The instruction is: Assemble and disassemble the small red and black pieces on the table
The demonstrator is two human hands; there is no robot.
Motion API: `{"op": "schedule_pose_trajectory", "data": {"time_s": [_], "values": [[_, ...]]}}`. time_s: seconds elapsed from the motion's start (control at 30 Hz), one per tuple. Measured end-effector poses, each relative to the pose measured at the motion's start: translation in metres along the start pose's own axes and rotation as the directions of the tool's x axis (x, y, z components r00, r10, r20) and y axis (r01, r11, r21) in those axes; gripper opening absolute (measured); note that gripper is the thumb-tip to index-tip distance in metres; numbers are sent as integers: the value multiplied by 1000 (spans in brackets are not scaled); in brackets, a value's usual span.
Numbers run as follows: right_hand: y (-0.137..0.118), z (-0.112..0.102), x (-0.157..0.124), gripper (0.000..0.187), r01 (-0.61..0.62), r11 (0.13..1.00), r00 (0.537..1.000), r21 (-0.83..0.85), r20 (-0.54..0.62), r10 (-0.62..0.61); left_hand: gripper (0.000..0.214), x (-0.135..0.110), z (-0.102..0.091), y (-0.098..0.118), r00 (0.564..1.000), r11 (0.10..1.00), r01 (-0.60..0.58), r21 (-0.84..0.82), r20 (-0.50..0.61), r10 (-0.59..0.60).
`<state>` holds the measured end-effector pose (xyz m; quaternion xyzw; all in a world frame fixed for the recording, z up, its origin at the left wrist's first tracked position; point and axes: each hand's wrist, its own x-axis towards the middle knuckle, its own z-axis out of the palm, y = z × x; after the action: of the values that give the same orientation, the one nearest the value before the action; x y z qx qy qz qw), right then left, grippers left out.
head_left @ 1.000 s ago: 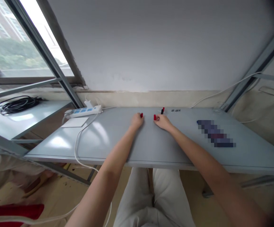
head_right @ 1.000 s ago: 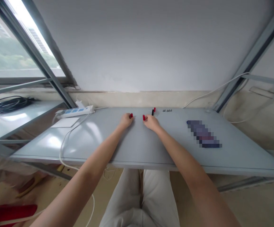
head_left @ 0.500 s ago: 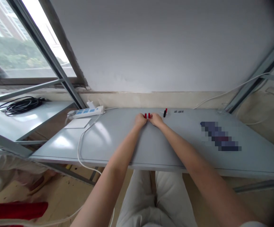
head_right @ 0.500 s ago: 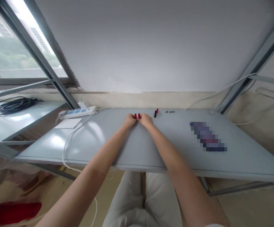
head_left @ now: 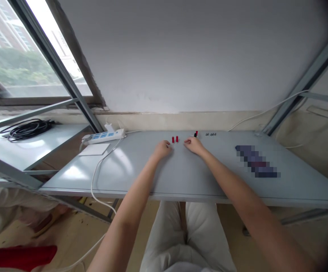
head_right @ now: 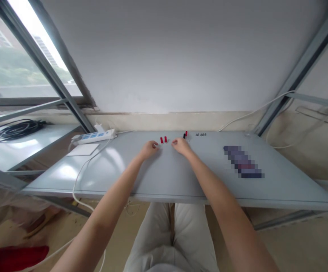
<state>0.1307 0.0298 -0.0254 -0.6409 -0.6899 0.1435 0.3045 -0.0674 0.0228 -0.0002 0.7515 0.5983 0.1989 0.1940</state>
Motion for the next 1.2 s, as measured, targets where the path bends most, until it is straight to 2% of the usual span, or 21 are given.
{"op": "schedule_pose_trajectory", "data": {"time_s": [0.1, 0.27, 0.43, 0.57, 0.7, 0.8, 0.9, 1.03, 1.2], "values": [[13, -9, -13, 15, 81, 993, 996, 88, 32, -84, 26, -15, 1, 3, 996, 995, -92, -39, -10, 91], [29, -21, -25, 17, 110, 990, 993, 88, 30, -113, 24, -33, 8, 21, 975, 974, -218, -69, 27, 220], [44, -30, -30, 21, 60, 998, 992, 15, -110, -58, 25, -37, 19, 48, 946, 951, -306, -37, 100, 309], [54, -34, -35, 22, -15, 992, 990, -125, -144, -3, 38, -25, 34, 66, 925, 936, -351, -9, 152, 348], [57, -36, -39, 24, -37, 971, 985, -236, -175, -5, 59, -5, 52, 83, 908, 912, -406, 56, 140, 395], [58, -35, -40, 30, -58, 961, 986, -271, -169, 12, 69, 11, 64, 95, 916, 914, -394, 100, 128, 381], [62, -30, -39, 35, -51, 962, 993, -270, -114, 20, 74, 24, 73, 101, 938, 931, -343, 124, 104, 332], [65, -21, -35, 39, -49, 958, 998, -281, -56, 34, 68, 38, 81, 98, 957, 940, -288, 180, 44, 285], [60, -17, -32, 43, -91, 943, 996, -320, -11, 92, 40, 48, 81, 94, 964, 943, -255, 216, -19, 265]]}}
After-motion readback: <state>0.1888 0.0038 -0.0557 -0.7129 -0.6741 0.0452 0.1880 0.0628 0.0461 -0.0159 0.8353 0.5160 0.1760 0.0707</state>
